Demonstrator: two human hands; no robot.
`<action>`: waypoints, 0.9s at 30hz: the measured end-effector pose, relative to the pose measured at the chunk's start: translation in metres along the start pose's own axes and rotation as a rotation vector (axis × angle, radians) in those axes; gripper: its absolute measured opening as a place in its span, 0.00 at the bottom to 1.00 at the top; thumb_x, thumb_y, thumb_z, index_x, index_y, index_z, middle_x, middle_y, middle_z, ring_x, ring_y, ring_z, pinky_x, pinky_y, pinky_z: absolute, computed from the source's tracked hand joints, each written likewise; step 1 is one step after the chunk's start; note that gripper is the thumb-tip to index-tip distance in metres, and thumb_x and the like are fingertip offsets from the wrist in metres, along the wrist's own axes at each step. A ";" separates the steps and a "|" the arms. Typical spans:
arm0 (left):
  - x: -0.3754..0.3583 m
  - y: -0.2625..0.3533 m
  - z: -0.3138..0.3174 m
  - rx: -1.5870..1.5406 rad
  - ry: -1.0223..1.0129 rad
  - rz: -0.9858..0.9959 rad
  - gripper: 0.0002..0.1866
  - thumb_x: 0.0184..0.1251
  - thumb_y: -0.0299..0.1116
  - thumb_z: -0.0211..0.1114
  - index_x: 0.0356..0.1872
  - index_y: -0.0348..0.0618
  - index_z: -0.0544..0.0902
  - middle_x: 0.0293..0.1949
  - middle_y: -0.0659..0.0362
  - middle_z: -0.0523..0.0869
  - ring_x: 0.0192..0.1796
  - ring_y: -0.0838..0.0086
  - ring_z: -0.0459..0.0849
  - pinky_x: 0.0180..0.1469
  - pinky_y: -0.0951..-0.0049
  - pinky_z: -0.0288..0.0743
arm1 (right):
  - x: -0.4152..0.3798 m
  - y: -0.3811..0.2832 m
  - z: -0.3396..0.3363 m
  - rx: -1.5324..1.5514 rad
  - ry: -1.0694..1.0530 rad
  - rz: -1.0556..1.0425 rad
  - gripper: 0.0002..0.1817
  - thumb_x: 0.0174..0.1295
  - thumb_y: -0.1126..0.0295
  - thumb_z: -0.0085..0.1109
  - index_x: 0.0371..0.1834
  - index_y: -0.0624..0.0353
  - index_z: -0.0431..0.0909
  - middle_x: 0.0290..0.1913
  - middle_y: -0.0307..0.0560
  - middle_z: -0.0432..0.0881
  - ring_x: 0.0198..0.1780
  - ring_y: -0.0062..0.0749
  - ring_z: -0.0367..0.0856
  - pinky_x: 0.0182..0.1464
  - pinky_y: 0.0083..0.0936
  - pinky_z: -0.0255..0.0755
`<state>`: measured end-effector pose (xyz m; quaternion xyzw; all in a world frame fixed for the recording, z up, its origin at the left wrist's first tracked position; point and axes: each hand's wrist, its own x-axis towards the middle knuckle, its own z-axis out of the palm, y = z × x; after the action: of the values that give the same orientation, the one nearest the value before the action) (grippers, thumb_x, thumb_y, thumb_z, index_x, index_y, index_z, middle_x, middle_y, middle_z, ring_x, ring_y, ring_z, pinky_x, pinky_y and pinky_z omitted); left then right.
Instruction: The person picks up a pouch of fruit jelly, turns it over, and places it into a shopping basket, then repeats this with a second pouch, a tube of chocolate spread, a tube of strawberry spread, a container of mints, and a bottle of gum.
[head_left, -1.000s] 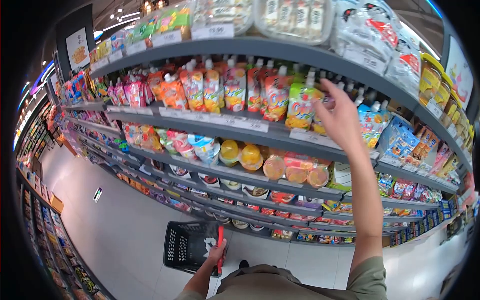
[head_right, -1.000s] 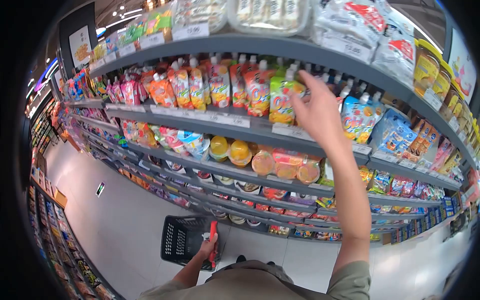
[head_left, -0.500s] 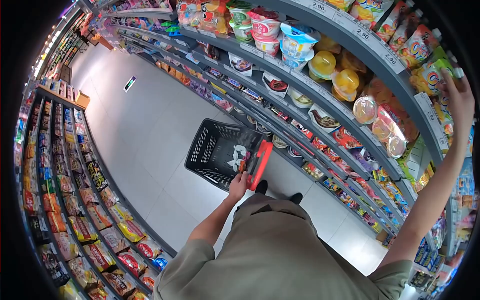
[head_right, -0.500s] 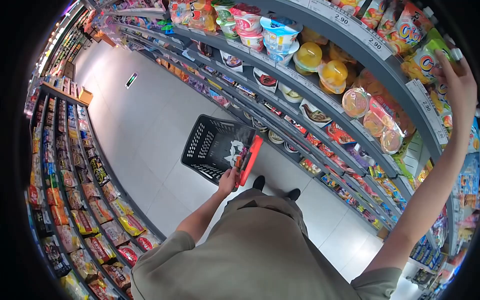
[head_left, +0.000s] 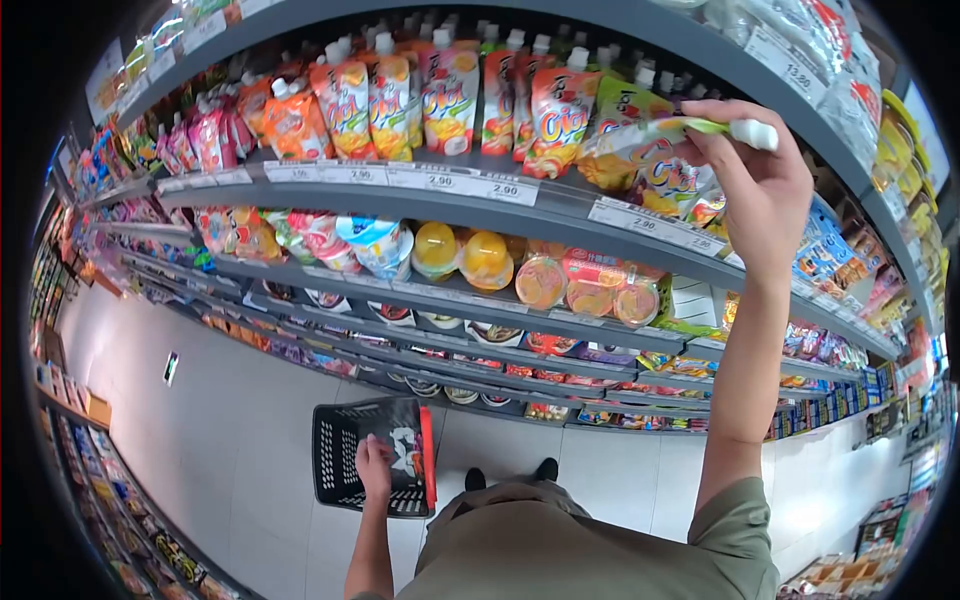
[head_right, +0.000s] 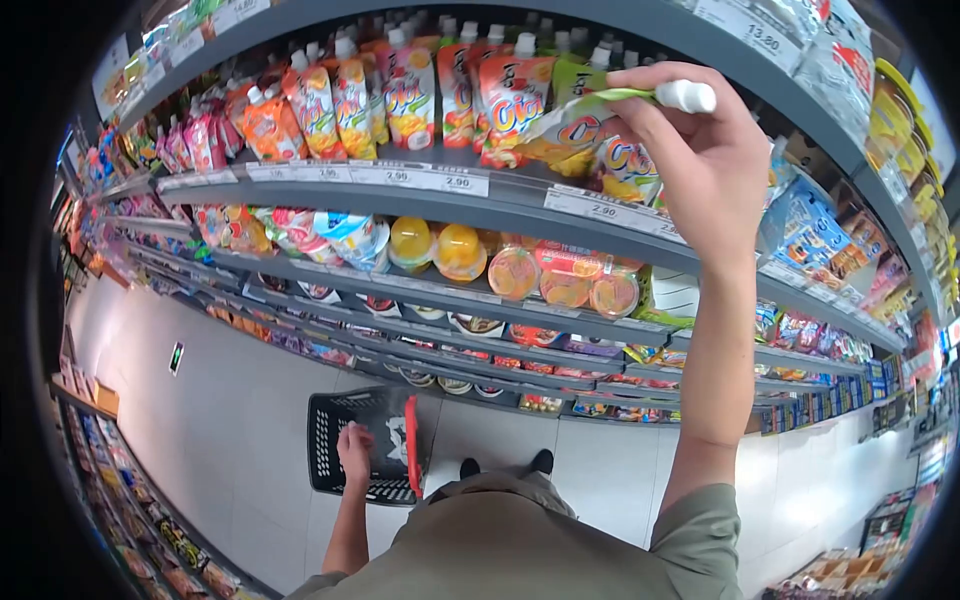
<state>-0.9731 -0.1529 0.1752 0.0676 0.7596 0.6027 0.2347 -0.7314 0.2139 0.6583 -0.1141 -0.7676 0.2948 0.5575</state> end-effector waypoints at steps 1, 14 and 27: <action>-0.001 0.034 0.009 -0.039 -0.039 0.066 0.20 0.80 0.46 0.52 0.36 0.38 0.79 0.26 0.61 0.81 0.27 0.79 0.77 0.33 0.78 0.73 | -0.003 -0.002 -0.006 0.086 -0.018 -0.085 0.09 0.66 0.79 0.61 0.48 0.65 0.78 0.46 0.51 0.86 0.42 0.28 0.86 0.41 0.20 0.79; -0.108 0.265 0.127 -0.887 -1.633 -0.161 0.29 0.80 0.41 0.51 0.75 0.38 0.60 0.63 0.46 0.77 0.57 0.61 0.84 0.52 0.62 0.81 | -0.142 0.060 0.059 1.732 -0.495 0.285 0.07 0.61 0.66 0.50 0.29 0.57 0.68 0.29 0.49 0.77 0.27 0.36 0.75 0.33 0.28 0.73; -0.161 0.247 0.123 -0.560 -1.406 0.101 0.38 0.61 0.15 0.70 0.72 0.33 0.62 0.66 0.53 0.73 0.64 0.69 0.78 0.65 0.65 0.75 | -0.185 0.074 0.063 1.840 -0.462 0.457 0.05 0.57 0.64 0.51 0.24 0.47 0.70 0.22 0.33 0.79 0.18 0.22 0.65 0.20 0.23 0.57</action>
<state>-0.8218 -0.0412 0.4339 0.4085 0.2455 0.5982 0.6443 -0.7355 0.1601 0.4568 0.2800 -0.2874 0.8952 0.1941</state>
